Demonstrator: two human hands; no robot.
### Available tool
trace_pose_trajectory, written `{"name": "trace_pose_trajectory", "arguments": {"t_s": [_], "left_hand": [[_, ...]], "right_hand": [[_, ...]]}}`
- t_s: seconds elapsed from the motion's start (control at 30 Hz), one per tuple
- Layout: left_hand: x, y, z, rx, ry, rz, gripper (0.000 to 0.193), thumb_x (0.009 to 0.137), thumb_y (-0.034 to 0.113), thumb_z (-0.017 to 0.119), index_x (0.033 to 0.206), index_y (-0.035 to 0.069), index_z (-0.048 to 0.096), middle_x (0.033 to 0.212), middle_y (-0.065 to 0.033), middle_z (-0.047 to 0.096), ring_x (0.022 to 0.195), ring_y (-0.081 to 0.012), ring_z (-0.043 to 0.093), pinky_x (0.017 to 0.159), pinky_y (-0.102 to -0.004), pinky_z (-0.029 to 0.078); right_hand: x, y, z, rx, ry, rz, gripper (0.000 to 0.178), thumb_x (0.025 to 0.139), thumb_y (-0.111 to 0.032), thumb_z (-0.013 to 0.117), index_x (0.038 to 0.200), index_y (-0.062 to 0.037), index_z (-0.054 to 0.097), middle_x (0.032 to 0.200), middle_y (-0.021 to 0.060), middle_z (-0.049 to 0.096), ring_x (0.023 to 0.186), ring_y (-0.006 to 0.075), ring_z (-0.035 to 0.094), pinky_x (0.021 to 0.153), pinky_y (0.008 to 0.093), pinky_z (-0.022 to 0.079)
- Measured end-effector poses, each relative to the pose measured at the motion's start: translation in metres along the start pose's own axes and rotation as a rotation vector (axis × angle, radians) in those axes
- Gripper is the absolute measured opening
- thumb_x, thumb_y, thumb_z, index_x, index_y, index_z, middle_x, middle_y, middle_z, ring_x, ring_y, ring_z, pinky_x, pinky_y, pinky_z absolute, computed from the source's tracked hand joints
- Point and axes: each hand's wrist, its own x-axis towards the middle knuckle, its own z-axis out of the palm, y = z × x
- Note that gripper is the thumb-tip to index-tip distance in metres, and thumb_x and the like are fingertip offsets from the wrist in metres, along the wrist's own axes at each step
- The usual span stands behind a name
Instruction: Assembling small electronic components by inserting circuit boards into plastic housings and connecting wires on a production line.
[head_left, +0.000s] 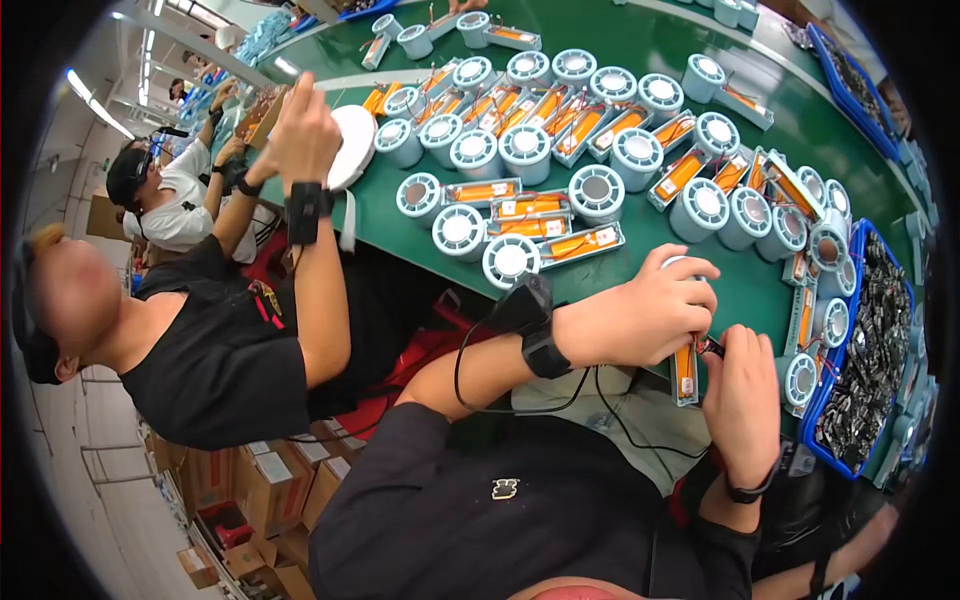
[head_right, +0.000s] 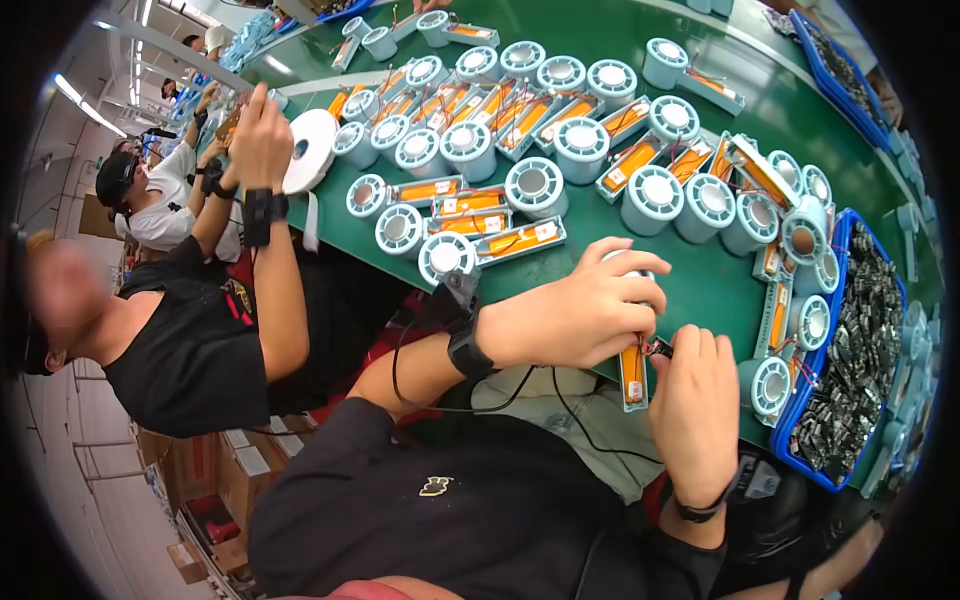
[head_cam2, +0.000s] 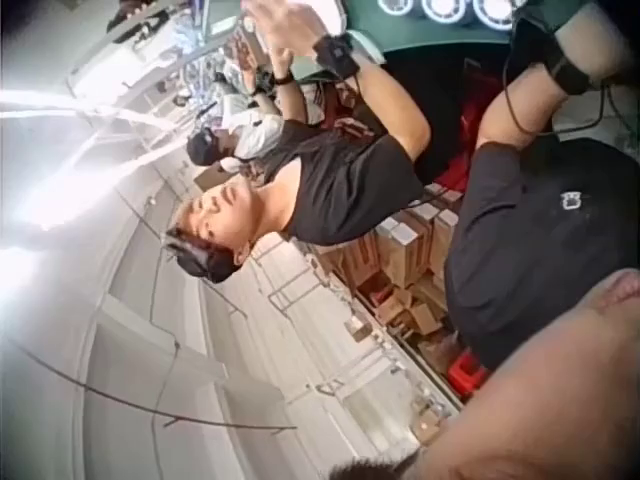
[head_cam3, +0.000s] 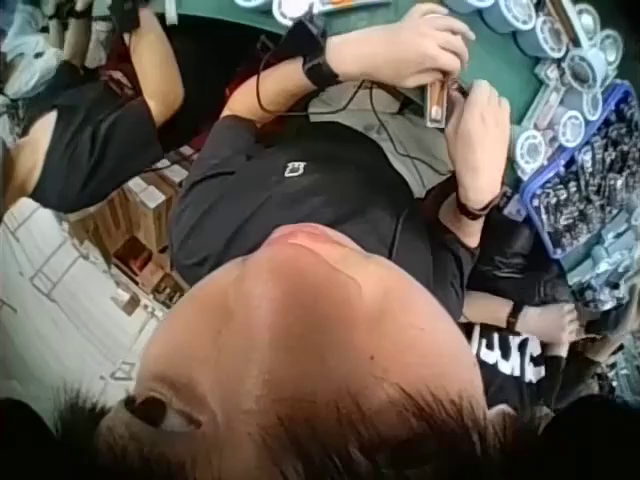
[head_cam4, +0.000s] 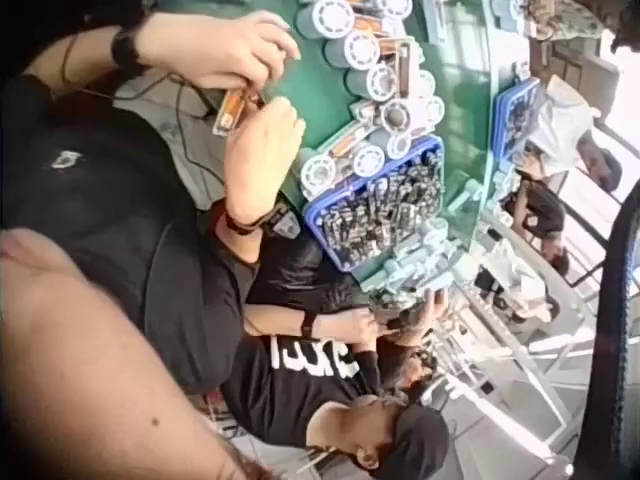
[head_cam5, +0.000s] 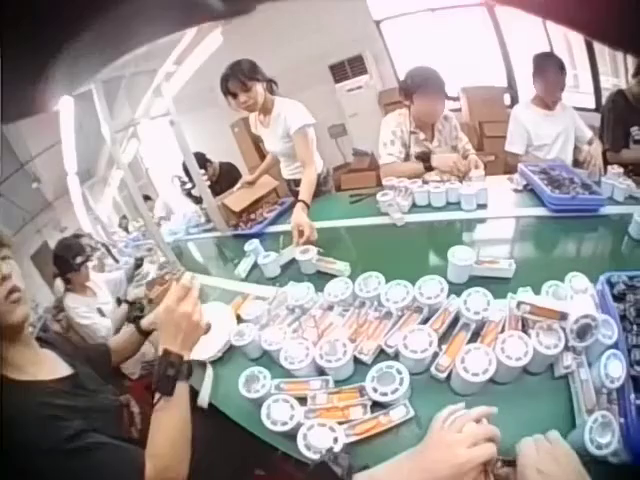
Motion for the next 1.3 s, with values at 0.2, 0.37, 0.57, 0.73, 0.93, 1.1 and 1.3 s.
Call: {"name": "trace_pose_trajectory", "arguments": {"t_s": [0.2, 0.37, 0.57, 0.73, 0.93, 1.1, 1.3], "left_hand": [[-0.002, 0.021, -0.003, -0.133, 0.074, -0.177, 0.012, 0.086, 0.015, 0.075, 0.088, 0.007, 0.066, 0.118, -0.0087, 0.063, 0.134, -0.0361, 0.049, 0.113, -0.0597, 0.033], [0.002, 0.013, -0.005, 0.104, 0.095, -0.125, 0.009, 0.087, 0.011, 0.071, 0.092, 0.004, 0.068, 0.121, -0.0118, 0.063, 0.135, -0.0418, 0.048, 0.111, -0.0622, 0.039], [0.005, 0.036, -0.014, 0.454, -0.067, -0.157, 0.017, 0.085, 0.011, 0.070, 0.099, 0.003, 0.072, 0.124, -0.0135, 0.063, 0.135, -0.0447, 0.050, 0.107, -0.0633, 0.045], [0.010, 0.037, -0.017, 0.495, -0.175, -0.182, 0.019, 0.081, 0.011, 0.070, 0.097, 0.002, 0.073, 0.120, -0.0134, 0.063, 0.132, -0.0450, 0.052, 0.106, -0.0616, 0.048], [0.012, 0.037, -0.019, 0.385, -0.113, -0.171, 0.020, 0.077, 0.014, 0.070, 0.092, 0.001, 0.074, 0.115, -0.0127, 0.063, 0.131, -0.0450, 0.053, 0.104, -0.0599, 0.050], [0.013, 0.047, -0.026, 0.468, -0.261, -0.151, 0.017, 0.076, 0.012, 0.070, 0.090, 0.003, 0.073, 0.116, -0.0117, 0.063, 0.128, -0.0435, 0.056, 0.103, -0.0598, 0.051], [-0.004, 0.022, -0.012, 0.379, 0.001, -0.069, 0.014, 0.076, 0.010, 0.069, 0.089, 0.004, 0.073, 0.125, -0.0108, 0.065, 0.128, -0.0435, 0.057, 0.103, -0.0599, 0.051]], "right_hand": [[-0.004, -0.009, 0.035, 0.400, 0.254, 0.276, 0.010, 0.098, 0.000, 0.056, 0.105, 0.0040, 0.050, 0.100, 0.0253, 0.062, 0.090, 0.0445, 0.060, 0.076, 0.0497, 0.047], [-0.008, -0.008, 0.054, 0.664, 0.461, 0.161, 0.031, 0.096, 0.006, 0.053, 0.127, 0.0079, 0.054, 0.107, 0.0244, 0.063, 0.094, 0.0408, 0.060, 0.083, 0.0453, 0.049], [-0.011, -0.002, 0.067, 0.495, 0.485, 0.001, 0.046, 0.097, 0.007, 0.049, 0.143, 0.0050, 0.050, 0.113, 0.0228, 0.063, 0.102, 0.0380, 0.059, 0.089, 0.0439, 0.048], [-0.011, 0.000, 0.066, 0.549, 0.454, 0.053, 0.046, 0.096, 0.009, 0.048, 0.141, 0.0036, 0.053, 0.114, 0.0214, 0.062, 0.103, 0.0376, 0.058, 0.090, 0.0443, 0.047], [-0.010, 0.001, 0.061, 0.574, 0.403, 0.087, 0.046, 0.095, 0.009, 0.050, 0.141, 0.0026, 0.054, 0.113, 0.0207, 0.062, 0.102, 0.0378, 0.057, 0.090, 0.0442, 0.047], [-0.013, 0.001, 0.059, 0.560, 0.519, 0.150, 0.044, 0.092, 0.002, 0.063, 0.136, 0.0015, 0.057, 0.110, 0.0181, 0.064, 0.097, 0.0349, 0.059, 0.085, 0.0417, 0.049], [-0.008, 0.011, 0.048, 0.389, 0.607, -0.037, 0.035, 0.081, -0.001, 0.079, 0.115, 0.0005, 0.070, 0.103, 0.0136, 0.068, 0.089, 0.0306, 0.062, 0.076, 0.0381, 0.051]]}}
